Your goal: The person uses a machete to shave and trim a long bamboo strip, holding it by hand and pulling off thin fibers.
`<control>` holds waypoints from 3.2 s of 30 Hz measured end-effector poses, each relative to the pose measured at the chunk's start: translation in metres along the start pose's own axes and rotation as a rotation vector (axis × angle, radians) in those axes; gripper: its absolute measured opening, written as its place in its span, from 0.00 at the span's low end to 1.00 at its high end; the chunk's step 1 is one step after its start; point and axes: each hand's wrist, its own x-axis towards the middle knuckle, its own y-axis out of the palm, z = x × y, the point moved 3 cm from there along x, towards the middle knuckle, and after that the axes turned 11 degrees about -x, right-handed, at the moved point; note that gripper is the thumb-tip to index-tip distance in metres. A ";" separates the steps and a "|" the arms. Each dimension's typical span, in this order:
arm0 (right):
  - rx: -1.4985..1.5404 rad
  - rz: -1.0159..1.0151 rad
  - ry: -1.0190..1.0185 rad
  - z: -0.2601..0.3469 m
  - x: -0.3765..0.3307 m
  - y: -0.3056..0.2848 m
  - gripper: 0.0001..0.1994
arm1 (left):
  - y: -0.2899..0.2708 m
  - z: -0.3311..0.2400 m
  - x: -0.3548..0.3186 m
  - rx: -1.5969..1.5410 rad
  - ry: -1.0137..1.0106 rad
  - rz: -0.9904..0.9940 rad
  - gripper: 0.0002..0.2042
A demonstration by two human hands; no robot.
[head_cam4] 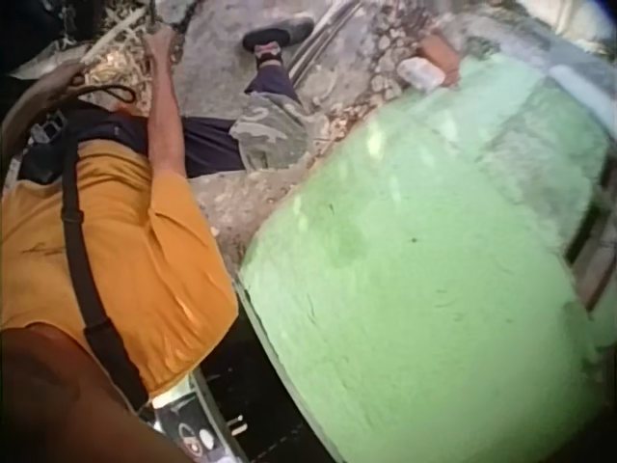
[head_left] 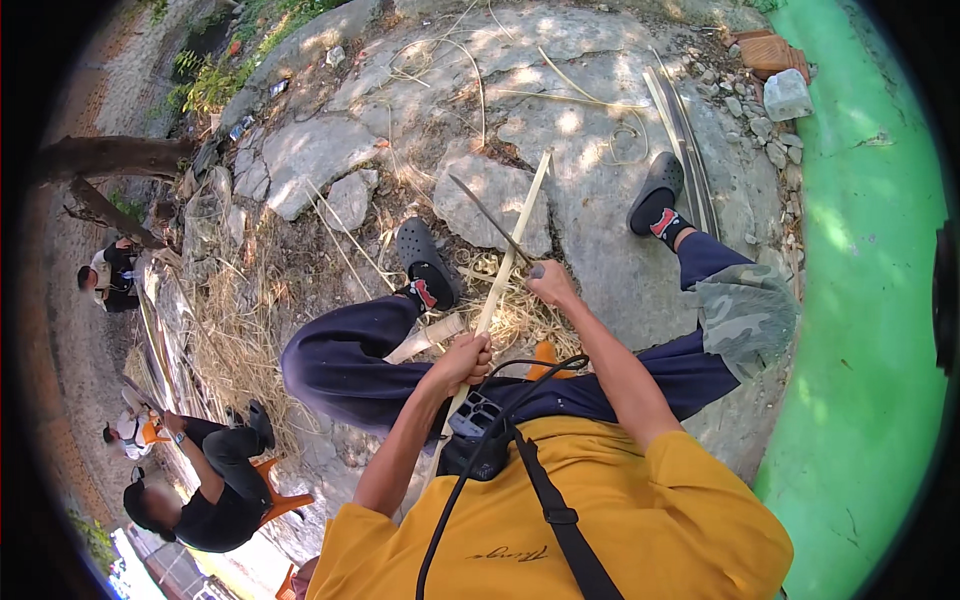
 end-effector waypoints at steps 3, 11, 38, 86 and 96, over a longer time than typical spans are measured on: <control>-0.030 0.022 0.020 0.007 -0.004 0.000 0.13 | 0.003 0.000 -0.011 0.107 -0.031 -0.090 0.13; 0.511 -0.035 0.078 -0.005 -0.010 0.011 0.05 | -0.007 -0.013 0.023 0.509 0.271 -0.192 0.20; 0.669 -0.087 0.196 0.015 -0.025 -0.012 0.11 | -0.012 -0.038 0.090 0.446 0.206 -0.189 0.15; -0.060 0.126 -0.056 0.015 -0.061 -0.009 0.12 | 0.009 0.012 0.106 0.180 0.119 -0.106 0.16; -0.083 0.068 -0.083 0.008 -0.071 -0.017 0.08 | 0.011 0.016 0.119 0.325 0.176 -0.149 0.16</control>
